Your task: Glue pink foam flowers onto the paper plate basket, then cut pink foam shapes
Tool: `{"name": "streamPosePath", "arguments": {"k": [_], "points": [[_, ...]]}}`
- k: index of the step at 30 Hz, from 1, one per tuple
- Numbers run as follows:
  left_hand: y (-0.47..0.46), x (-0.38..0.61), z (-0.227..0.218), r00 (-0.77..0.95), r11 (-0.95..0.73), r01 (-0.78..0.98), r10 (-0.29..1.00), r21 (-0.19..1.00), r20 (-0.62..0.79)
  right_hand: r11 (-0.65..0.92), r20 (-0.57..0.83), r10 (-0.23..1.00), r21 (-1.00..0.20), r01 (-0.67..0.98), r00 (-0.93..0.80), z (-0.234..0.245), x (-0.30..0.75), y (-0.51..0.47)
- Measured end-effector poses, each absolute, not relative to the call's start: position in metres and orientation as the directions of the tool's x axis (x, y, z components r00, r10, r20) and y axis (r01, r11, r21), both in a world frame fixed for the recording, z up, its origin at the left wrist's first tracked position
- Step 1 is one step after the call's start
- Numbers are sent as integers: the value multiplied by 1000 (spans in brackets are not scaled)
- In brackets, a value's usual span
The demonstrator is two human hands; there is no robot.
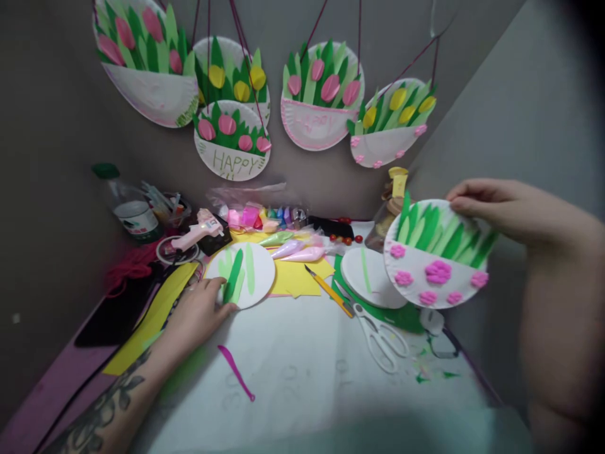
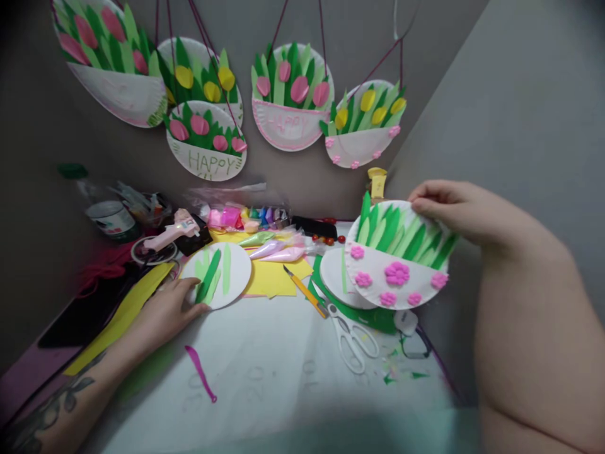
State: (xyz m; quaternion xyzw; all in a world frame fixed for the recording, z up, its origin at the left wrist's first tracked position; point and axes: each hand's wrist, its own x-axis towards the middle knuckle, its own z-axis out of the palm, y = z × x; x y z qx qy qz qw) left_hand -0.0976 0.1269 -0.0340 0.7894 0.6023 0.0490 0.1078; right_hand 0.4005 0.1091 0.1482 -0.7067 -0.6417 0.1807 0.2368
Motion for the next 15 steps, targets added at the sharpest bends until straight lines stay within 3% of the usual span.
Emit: {"name": "streamPosePath", "arguments": {"k": [4, 6, 9, 15], "points": [[126, -96, -33, 282, -264, 940, 958, 217, -54, -37, -155, 987, -496, 868, -46, 105, 387, 123], [124, -93, -31, 286, -268, 940, 957, 209, -58, 32, -196, 970, -485, 874, -145, 76, 376, 138], [120, -90, -27, 294, -282, 943, 955, 179, -46, 28, -246, 957, -443, 896, -152, 39, 371, 161], [114, -88, -24, 311, -306, 946, 950, 103, -34, -22, -222, 975, -100, 995, -1, 14, 362, 174]]}}
